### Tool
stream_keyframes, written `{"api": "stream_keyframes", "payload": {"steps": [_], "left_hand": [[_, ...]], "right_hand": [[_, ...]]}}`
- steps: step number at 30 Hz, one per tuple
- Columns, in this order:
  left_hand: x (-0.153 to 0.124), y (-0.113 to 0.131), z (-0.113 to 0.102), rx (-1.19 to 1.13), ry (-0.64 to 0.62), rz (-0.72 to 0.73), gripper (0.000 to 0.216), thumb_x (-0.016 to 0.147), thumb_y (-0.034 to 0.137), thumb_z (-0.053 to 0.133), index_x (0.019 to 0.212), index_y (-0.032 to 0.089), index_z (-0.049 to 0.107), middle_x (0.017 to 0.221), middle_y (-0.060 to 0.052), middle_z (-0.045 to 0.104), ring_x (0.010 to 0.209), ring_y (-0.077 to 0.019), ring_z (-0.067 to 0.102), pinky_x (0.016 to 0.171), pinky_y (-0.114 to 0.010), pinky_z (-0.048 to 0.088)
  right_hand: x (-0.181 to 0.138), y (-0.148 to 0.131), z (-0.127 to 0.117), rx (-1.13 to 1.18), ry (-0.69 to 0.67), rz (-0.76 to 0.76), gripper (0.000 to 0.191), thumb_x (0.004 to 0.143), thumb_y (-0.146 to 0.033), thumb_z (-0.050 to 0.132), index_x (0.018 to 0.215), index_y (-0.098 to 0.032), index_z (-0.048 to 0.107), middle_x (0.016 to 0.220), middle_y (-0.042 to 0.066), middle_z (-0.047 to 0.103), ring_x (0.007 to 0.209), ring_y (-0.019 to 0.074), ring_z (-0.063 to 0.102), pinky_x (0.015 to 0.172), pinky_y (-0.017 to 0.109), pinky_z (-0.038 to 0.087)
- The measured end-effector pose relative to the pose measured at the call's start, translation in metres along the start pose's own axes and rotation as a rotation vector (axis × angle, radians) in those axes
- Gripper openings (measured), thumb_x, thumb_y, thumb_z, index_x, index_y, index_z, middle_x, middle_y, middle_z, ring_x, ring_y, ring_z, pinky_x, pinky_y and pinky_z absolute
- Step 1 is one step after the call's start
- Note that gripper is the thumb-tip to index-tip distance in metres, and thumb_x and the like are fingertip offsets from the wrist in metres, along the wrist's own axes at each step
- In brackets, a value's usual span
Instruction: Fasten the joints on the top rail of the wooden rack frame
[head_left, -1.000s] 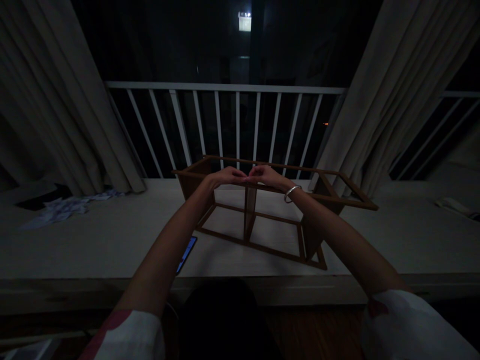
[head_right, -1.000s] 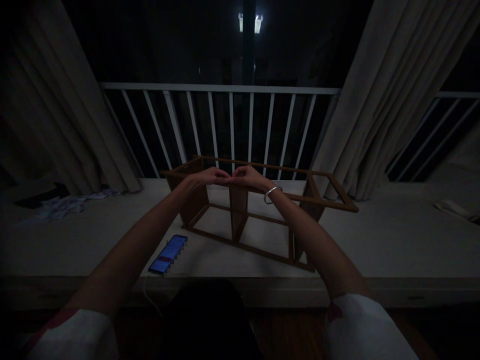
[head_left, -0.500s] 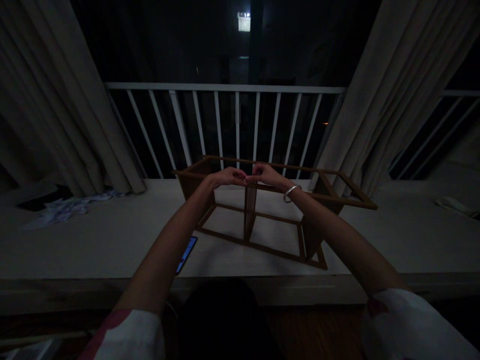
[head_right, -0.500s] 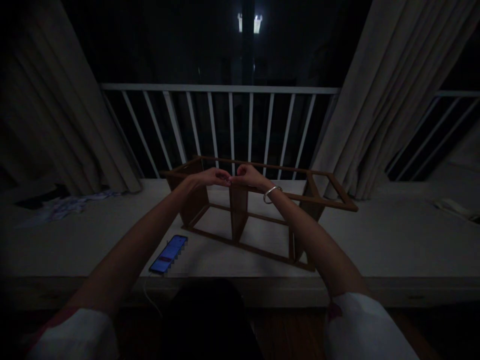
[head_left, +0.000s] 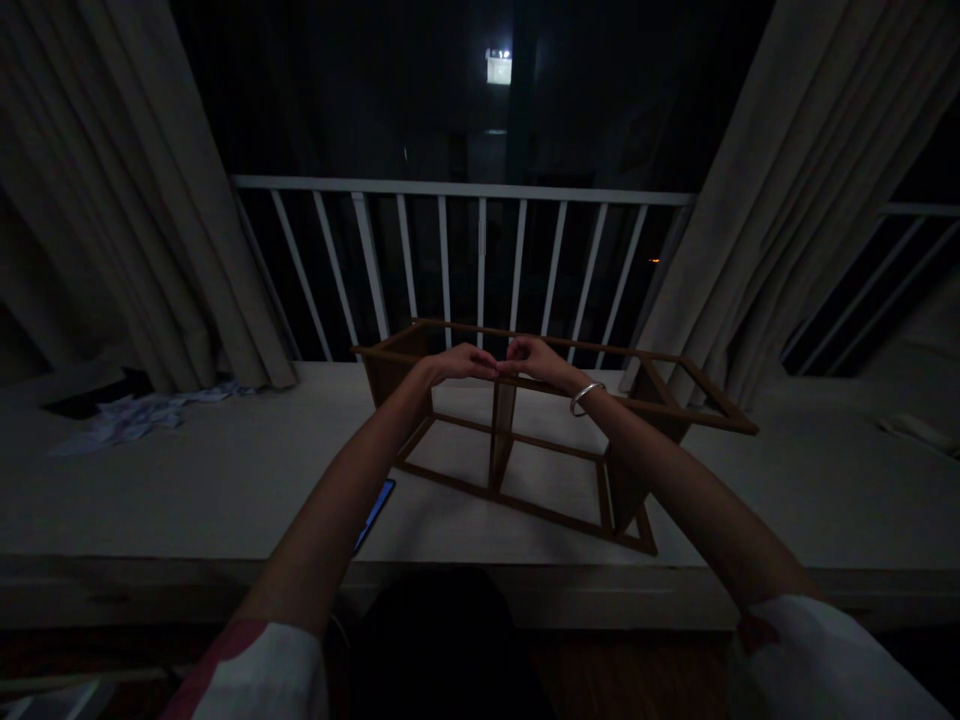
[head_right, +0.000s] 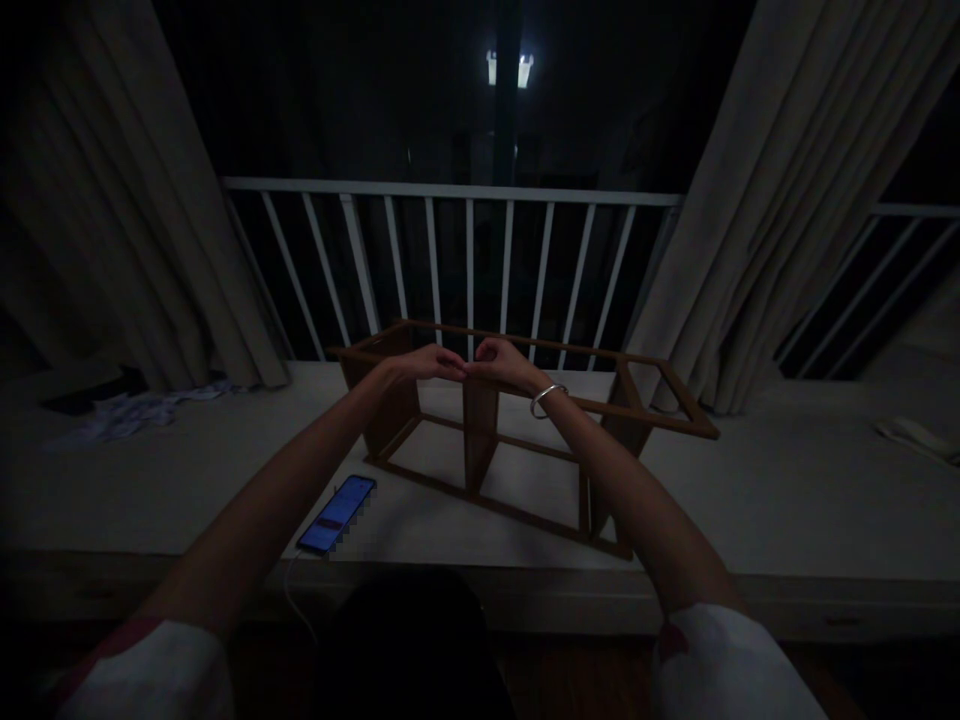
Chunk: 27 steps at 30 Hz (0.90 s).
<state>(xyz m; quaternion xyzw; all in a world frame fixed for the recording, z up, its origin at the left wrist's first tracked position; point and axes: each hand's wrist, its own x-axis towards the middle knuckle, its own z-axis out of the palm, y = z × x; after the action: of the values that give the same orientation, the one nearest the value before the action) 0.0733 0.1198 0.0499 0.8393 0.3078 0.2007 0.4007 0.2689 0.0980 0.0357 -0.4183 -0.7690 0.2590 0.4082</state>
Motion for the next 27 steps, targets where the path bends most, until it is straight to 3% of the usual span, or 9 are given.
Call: {"api": "stream_keyframes", "payload": {"steps": [4, 11, 21, 27], "left_hand": [[0.003, -0.004, -0.001, -0.003, 0.009, -0.009, 0.041, 0.055, 0.037, 0.065, 0.088, 0.014, 0.064, 0.079, -0.002, 0.061, 0.075, -0.0121, 0.051, 0.070, -0.024, 0.036], [0.007, -0.010, -0.001, 0.009, 0.027, 0.038, 0.037, 0.055, 0.037, 0.065, 0.083, 0.013, 0.065, 0.073, -0.001, 0.061, 0.070, -0.0106, 0.051, 0.067, -0.023, 0.036], [0.007, -0.010, 0.001, 0.002, 0.100, 0.039, 0.039, 0.050, 0.040, 0.067, 0.077, 0.012, 0.065, 0.073, -0.003, 0.061, 0.068, -0.0109, 0.051, 0.063, -0.022, 0.037], [0.007, -0.013, 0.003, -0.018, 0.144, 0.017, 0.039, 0.048, 0.040, 0.069, 0.074, 0.012, 0.066, 0.070, -0.002, 0.061, 0.066, -0.0104, 0.051, 0.061, -0.021, 0.037]], "right_hand": [[0.001, 0.004, 0.000, 0.016, 0.056, -0.028, 0.044, 0.051, -0.036, 0.070, 0.082, -0.015, 0.048, 0.067, -0.002, 0.050, 0.058, 0.0081, 0.044, 0.051, 0.020, 0.036], [0.000, -0.006, 0.001, 0.027, 0.030, -0.042, 0.035, 0.059, -0.043, 0.063, 0.073, -0.014, 0.049, 0.065, 0.000, 0.050, 0.058, 0.0084, 0.044, 0.051, 0.021, 0.034], [0.007, 0.007, -0.002, -0.021, 0.231, -0.049, 0.037, 0.069, -0.049, 0.049, 0.071, -0.013, 0.054, 0.065, 0.001, 0.052, 0.057, 0.0089, 0.043, 0.054, 0.022, 0.034], [0.002, -0.003, 0.001, -0.002, 0.064, -0.030, 0.038, 0.065, -0.049, 0.054, 0.068, -0.012, 0.059, 0.061, 0.001, 0.053, 0.056, 0.0093, 0.045, 0.053, 0.022, 0.034]]}}
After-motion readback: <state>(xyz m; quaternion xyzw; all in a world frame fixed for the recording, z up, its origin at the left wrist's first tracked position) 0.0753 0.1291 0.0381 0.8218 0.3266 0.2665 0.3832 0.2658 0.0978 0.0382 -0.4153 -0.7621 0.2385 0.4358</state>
